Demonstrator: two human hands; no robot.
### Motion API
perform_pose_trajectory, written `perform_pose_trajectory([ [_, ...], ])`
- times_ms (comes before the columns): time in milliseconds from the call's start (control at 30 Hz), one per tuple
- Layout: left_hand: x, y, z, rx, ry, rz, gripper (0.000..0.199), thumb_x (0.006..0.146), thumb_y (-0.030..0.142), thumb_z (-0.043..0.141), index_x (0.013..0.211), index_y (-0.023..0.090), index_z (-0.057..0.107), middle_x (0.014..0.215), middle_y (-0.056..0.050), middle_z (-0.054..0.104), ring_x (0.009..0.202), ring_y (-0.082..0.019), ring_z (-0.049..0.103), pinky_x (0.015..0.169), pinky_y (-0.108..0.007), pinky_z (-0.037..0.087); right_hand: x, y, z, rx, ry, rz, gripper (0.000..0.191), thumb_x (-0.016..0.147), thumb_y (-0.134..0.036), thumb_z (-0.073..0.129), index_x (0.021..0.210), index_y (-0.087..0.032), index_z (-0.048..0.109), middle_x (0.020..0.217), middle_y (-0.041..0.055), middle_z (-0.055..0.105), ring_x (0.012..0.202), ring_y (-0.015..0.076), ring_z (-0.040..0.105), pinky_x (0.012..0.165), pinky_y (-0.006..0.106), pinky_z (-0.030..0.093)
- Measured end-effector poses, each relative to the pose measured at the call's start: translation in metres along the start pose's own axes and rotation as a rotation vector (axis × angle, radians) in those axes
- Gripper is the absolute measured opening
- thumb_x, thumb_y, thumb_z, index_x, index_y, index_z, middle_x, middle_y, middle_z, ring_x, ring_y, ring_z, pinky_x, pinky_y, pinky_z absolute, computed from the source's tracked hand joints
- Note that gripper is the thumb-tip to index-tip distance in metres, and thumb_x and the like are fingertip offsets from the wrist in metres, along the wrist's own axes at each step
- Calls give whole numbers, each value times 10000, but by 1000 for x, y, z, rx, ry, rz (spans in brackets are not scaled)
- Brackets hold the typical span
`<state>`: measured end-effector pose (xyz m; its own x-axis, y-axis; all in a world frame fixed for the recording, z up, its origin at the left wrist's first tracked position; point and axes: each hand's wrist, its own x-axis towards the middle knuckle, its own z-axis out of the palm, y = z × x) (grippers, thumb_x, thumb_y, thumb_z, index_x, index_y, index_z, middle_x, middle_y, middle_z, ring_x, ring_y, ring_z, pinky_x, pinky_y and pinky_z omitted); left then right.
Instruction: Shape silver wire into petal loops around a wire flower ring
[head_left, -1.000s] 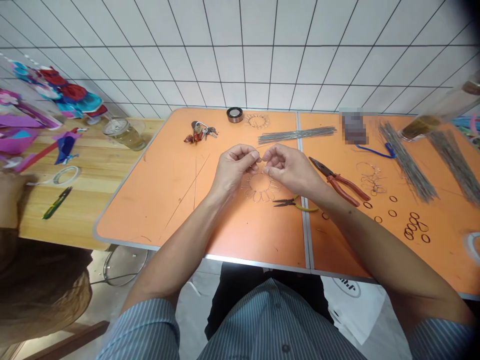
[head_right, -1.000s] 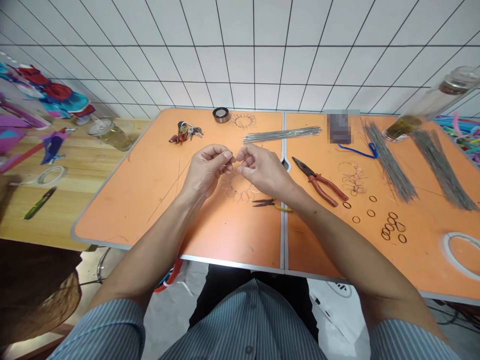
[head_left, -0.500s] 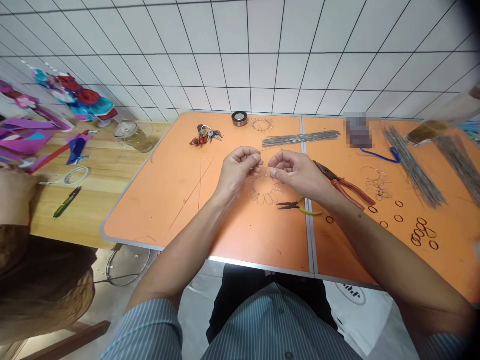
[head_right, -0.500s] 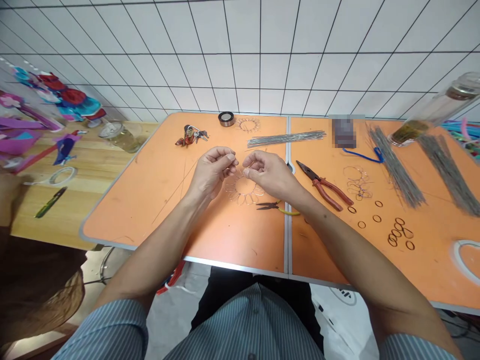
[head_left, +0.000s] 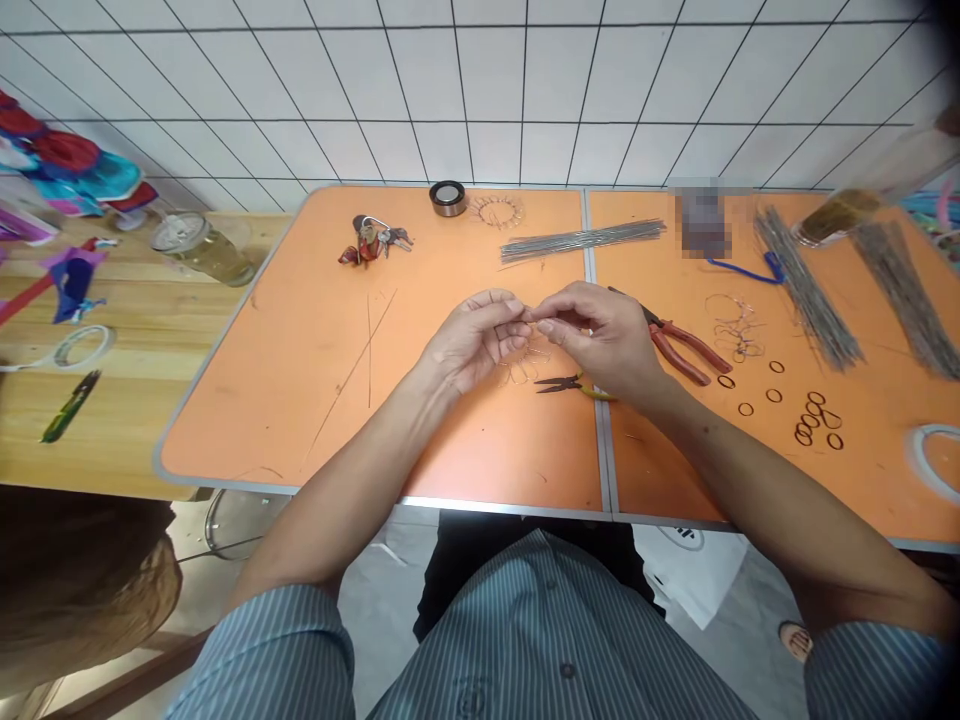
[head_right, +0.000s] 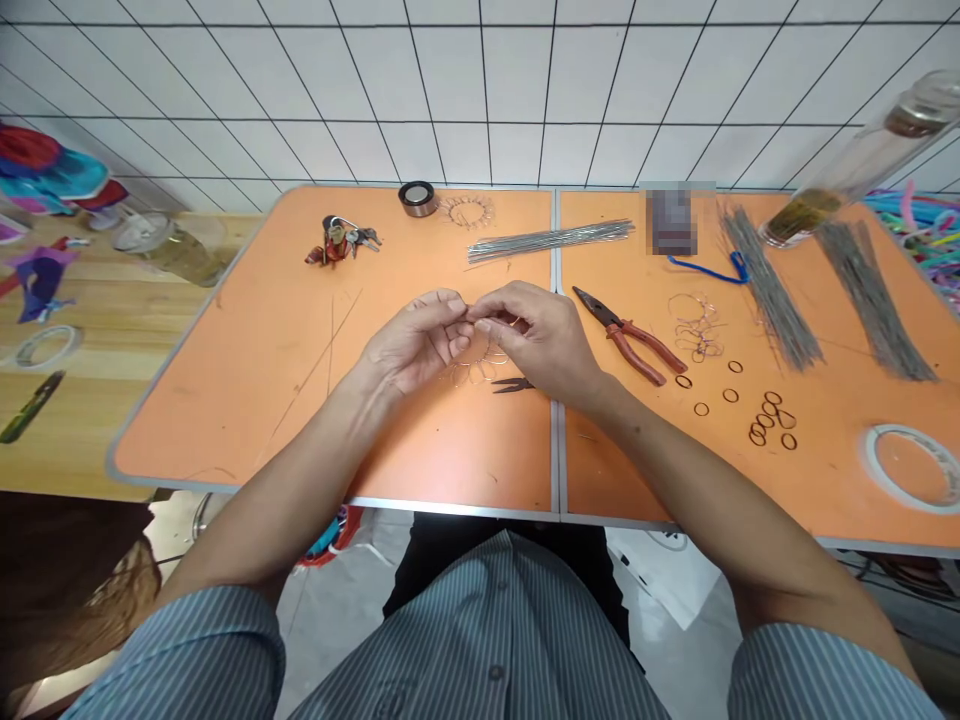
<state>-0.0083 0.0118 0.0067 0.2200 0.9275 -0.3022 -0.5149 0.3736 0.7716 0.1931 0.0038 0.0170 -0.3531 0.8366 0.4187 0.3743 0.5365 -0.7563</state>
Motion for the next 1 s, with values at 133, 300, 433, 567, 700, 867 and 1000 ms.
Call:
perform_pose_trajectory([
  [133,0,-6,0,-50,-34,-19,176,914,79,808,802,148,690,800,-48,807,630,-95,754,584,-153,599,-4,3,2,-93,-9,-155,167,1048,-249,655,1009,-239,817,965,55,810,864,208,712,802,348,552],
  [300,-2,18,-8,2,114,201,226,885,172,891,843,188,670,807,5,795,631,-80,725,607,-159,606,-19,11,-22,-325,-202,-139,400,1028,-158,613,1407,-232,721,1187,74,820,916,212,746,821,363,559],
  [433,1,42,-23,37,291,352,234,884,229,913,861,233,680,749,36,738,585,-72,657,544,-150,551,-33,24,-51,-654,-401,-71,290,1007,-268,668,1266,-210,785,1217,103,816,1122,307,755,762,395,525],
  [567,5,46,-30,48,335,374,180,895,234,886,880,250,707,719,37,680,580,-83,622,519,-168,522,-40,39,-58,-740,-549,-80,328,1004,-332,703,1295,-209,789,1297,119,787,1161,338,740,824,440,520],
  [700,5,42,-29,61,362,383,143,908,219,849,903,259,712,697,40,644,582,-92,605,519,-187,526,-40,47,-53,-737,-587,-66,275,1000,-361,705,1220,-221,793,1202,108,778,1096,324,726,803,425,475],
  [867,4,39,-24,88,335,333,97,936,171,770,906,237,705,657,54,598,497,-72,517,435,-179,395,-39,37,-52,-661,-663,124,124,959,-350,704,957,-227,715,1005,71,747,924,262,699,691,360,387],
  [1000,5,31,-18,163,281,282,47,909,170,757,901,201,723,625,54,593,440,-51,411,409,-171,268,-38,22,-52,-542,-699,197,57,903,-231,671,851,-244,692,900,29,730,824,217,653,644,345,345],
])
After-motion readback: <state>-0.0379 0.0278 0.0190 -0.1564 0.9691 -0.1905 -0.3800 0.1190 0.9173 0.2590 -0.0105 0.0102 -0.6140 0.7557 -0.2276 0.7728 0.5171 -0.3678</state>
